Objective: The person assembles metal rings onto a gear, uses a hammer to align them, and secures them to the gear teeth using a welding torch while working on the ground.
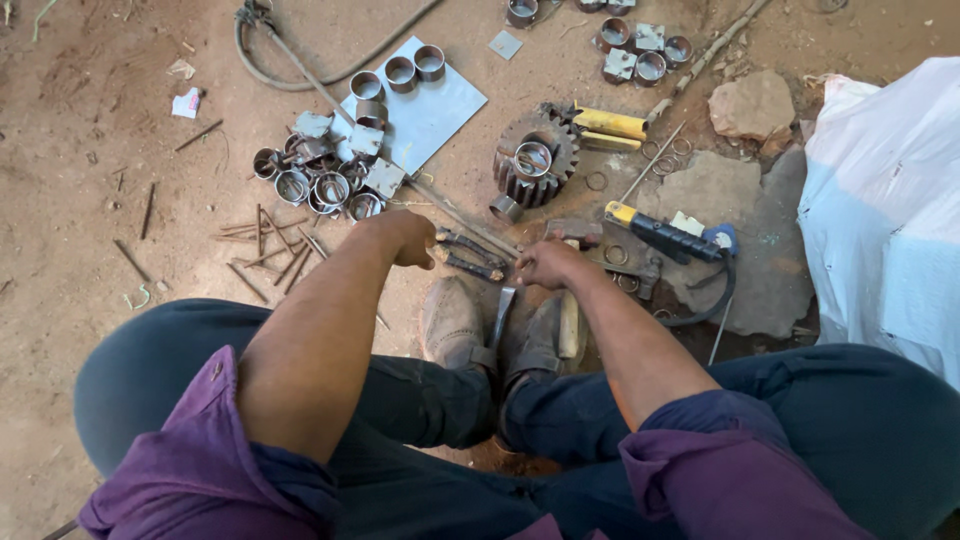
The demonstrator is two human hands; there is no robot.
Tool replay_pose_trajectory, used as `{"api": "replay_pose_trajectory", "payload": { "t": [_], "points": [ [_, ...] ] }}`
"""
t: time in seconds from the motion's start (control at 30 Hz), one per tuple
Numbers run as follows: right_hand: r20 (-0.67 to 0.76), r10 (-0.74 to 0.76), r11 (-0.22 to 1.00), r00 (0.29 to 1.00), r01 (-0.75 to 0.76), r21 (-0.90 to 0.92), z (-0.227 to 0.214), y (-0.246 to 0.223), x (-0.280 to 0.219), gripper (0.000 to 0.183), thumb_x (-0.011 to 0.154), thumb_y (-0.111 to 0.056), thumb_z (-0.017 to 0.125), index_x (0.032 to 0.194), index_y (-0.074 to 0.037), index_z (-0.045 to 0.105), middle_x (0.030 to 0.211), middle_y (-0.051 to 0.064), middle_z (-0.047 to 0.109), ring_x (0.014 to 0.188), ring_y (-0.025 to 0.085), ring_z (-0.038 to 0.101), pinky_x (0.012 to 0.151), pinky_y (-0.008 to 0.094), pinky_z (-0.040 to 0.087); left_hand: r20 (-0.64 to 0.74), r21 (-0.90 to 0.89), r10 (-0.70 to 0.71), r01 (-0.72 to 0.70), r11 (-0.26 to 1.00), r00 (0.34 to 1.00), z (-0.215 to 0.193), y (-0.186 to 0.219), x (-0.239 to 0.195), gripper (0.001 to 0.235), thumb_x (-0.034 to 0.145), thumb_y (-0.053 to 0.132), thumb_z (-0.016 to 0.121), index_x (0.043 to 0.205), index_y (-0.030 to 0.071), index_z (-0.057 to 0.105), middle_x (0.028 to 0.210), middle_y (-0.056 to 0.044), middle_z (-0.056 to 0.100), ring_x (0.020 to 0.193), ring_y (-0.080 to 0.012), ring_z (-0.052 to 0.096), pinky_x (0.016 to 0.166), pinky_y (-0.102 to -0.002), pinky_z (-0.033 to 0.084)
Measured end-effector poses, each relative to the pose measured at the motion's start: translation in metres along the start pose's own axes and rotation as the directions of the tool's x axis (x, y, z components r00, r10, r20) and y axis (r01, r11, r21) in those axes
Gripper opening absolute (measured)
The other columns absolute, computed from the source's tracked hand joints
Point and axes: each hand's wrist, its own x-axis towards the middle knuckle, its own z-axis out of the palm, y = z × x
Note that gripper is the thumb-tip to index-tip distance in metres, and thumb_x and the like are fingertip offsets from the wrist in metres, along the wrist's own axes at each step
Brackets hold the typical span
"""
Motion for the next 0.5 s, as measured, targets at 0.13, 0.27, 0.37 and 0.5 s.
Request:
{"api": "replay_pose_trajectory", "payload": {
  "t": [0.13, 0.27, 0.37, 0.5],
  "points": [
    [0.028, 0.072, 0.997, 0.997, -0.073, 0.017, -0.008, -0.014, -0.010, 0.048, 0.081, -0.036, 0.082, 0.127, -0.024, 0.073, 0.129, 0.012, 0.071, 0.119, 0.029, 0.066, 0.107, 0.040, 0.048, -0.021, 0.046, 0.046, -0.045, 0.998, 0.999, 0.002, 0.000, 0.003, 0.061, 0.085, 0.048, 0.079, 0.139, 0.024, 0.063, 0.140, -0.007, 0.065, 0.131, -0.0319, 0.059, 0.108, -0.047, 0.049],
    [0.023, 0.070, 0.997, 0.997, -0.071, 0.016, -0.012, -0.020, -0.016, 0.047, 0.084, -0.034, 0.080, 0.129, -0.025, 0.072, 0.131, 0.011, 0.070, 0.120, 0.028, 0.067, 0.108, 0.039, 0.048, -0.027, 0.025, 0.022, -0.021, 0.999, 0.999, 0.000, 0.003, -0.004, 0.060, 0.085, 0.047, 0.078, 0.138, 0.025, 0.064, 0.140, -0.006, 0.065, 0.131, -0.0313, 0.060, 0.108, -0.047, 0.050],
    [0.040, 0.098, 0.994, 0.994, -0.099, 0.038, -0.016, -0.024, -0.019, 0.049, 0.084, -0.033, 0.080, 0.131, -0.025, 0.071, 0.135, 0.013, 0.068, 0.124, 0.028, 0.065, 0.109, 0.039, 0.047, -0.017, 0.029, 0.001, 0.000, 1.000, 1.000, -0.004, 0.006, -0.009, 0.060, 0.085, 0.048, 0.078, 0.139, 0.026, 0.063, 0.140, -0.006, 0.065, 0.131, -0.0314, 0.060, 0.107, -0.047, 0.050],
    [0.085, 0.167, 0.982, 0.982, -0.174, 0.079, -0.016, -0.030, -0.021, 0.051, 0.086, -0.037, 0.079, 0.135, -0.026, 0.068, 0.143, 0.014, 0.060, 0.129, 0.030, 0.060, 0.111, 0.044, 0.044, 0.004, 0.011, -0.026, 0.026, 1.000, 1.000, -0.009, 0.011, -0.016, 0.061, 0.085, 0.048, 0.078, 0.140, 0.027, 0.062, 0.141, -0.005, 0.064, 0.132, -0.0311, 0.058, 0.109, -0.047, 0.048]
  ]
}}
